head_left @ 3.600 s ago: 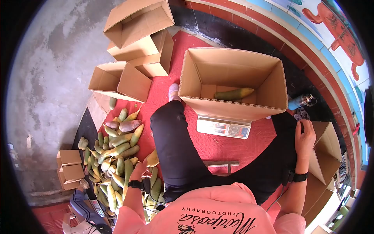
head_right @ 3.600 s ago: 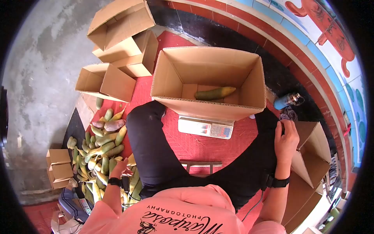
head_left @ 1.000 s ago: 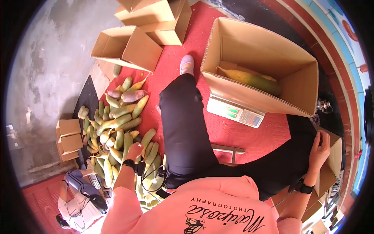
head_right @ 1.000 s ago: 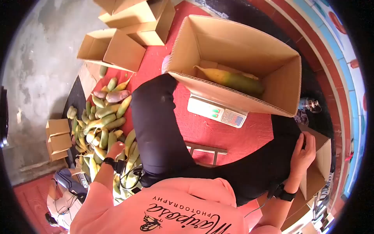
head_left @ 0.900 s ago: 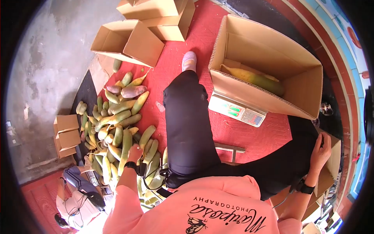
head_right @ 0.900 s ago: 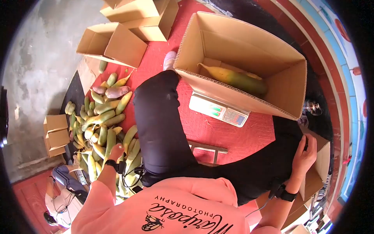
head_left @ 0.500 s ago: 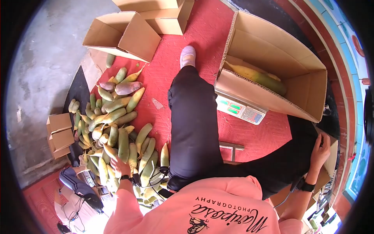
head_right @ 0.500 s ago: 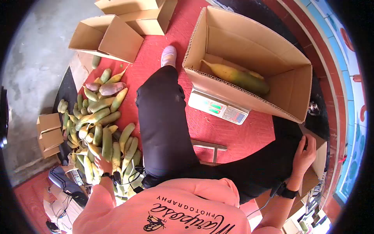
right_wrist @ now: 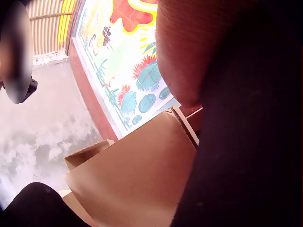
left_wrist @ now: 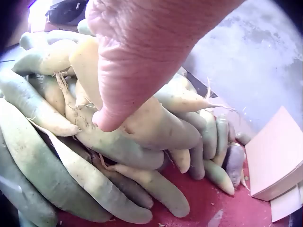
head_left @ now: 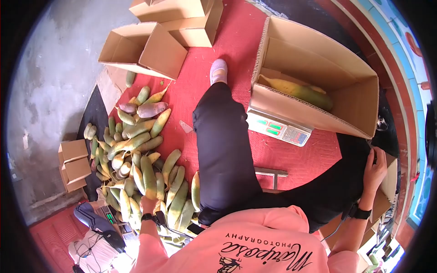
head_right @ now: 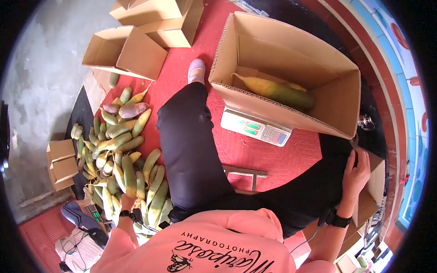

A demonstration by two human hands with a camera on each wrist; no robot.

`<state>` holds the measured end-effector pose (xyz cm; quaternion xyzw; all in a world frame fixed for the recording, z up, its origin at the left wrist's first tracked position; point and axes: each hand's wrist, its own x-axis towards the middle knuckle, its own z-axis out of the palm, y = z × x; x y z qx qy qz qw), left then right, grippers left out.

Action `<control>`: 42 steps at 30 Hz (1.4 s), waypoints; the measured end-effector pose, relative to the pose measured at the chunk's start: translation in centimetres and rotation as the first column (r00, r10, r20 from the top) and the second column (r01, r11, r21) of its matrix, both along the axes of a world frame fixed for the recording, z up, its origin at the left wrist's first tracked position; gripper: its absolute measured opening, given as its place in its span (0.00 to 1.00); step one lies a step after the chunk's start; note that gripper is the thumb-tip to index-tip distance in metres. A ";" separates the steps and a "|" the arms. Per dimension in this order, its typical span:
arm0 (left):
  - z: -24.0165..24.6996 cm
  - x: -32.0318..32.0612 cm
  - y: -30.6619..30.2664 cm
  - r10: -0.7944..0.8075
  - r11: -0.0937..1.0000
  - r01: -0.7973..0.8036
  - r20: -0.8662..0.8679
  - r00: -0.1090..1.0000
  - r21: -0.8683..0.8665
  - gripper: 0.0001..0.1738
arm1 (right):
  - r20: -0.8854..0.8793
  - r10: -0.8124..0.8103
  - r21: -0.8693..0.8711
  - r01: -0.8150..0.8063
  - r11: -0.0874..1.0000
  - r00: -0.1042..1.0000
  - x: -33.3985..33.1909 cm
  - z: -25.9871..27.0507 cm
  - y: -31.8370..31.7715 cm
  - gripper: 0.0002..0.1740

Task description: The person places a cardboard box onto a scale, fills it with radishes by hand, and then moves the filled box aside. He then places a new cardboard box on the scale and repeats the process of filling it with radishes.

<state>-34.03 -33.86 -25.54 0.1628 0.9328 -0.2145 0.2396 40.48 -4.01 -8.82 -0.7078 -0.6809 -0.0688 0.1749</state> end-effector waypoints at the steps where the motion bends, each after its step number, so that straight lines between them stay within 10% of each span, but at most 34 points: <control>1: -0.5 -0.4 0.5 -0.012 1.000 0.012 -0.001 1.000 0.010 0.31 | -0.017 -0.012 -0.010 0.012 1.000 1.000 -0.2 0.1 0.1 0.04; 4: 4.0 3.6 5.9 0.437 0.754 -0.615 0.523 0.732 0.231 0.22 | -0.046 -0.030 -0.013 0.030 0.999 0.999 -0.6 0.6 0.3 0.04; 8: 6.6 7.3 10.8 0.272 0.485 -0.795 0.802 0.532 0.363 0.19 | -0.071 -0.024 0.013 0.025 1.000 0.997 -0.8 1.1 0.3 0.03; 12: 13.2 13.4 18.9 -0.043 0.501 -0.541 0.644 0.764 0.676 0.17 | -0.102 -0.037 0.036 0.041 0.999 0.994 -0.9 1.6 0.1 0.03; 16: 21.6 17.5 26.7 -0.513 0.444 -0.109 0.352 0.783 0.889 0.44 | -0.143 -0.031 0.141 0.051 0.989 0.989 -0.6 1.4 0.0 0.03; 18: 25.1 19.3 30.6 -0.740 0.334 0.204 0.121 0.662 0.920 0.46 | -0.141 -0.068 0.086 0.080 0.993 0.988 -0.6 1.8 -0.2 0.03; 23: 31.0 29.5 39.7 -0.945 0.221 0.314 0.123 0.303 0.923 0.40 | -0.161 -0.099 0.101 0.116 0.988 0.982 0.0 1.7 -0.5 0.04; 25: 30.8 32.5 42.5 -0.974 0.184 0.466 0.099 0.201 0.866 0.37 | -0.199 -0.089 0.101 0.110 0.989 0.976 0.2 1.8 -0.5 0.04; 29: 27.3 38.1 46.9 -0.947 -0.320 0.596 -0.250 -0.199 0.737 0.30 | -0.235 -0.107 0.093 0.131 0.987 0.966 0.5 1.8 -0.8 0.04; 34: 21.3 43.4 50.6 -0.879 -0.464 0.572 -0.269 -0.394 0.677 0.30 | -0.247 -0.102 0.100 0.130 0.986 0.964 0.5 2.0 -0.8 0.03; 39: 20.6 42.2 50.6 -0.925 -0.379 0.648 -0.251 -0.285 0.660 0.25 | -0.240 -0.103 0.088 0.128 0.988 0.965 0.5 1.8 -0.7 0.04; 41: 22.4 39.2 49.6 -0.877 -0.469 0.517 -0.447 -0.177 0.716 0.24 | -0.228 -0.095 0.095 0.119 0.988 0.969 0.3 2.0 -0.6 0.03; 42: 23.6 37.6 48.8 -0.930 -0.331 0.471 -0.366 -0.018 0.818 0.20 | -0.228 -0.083 0.095 0.107 0.990 0.970 0.2 1.9 -0.5 0.03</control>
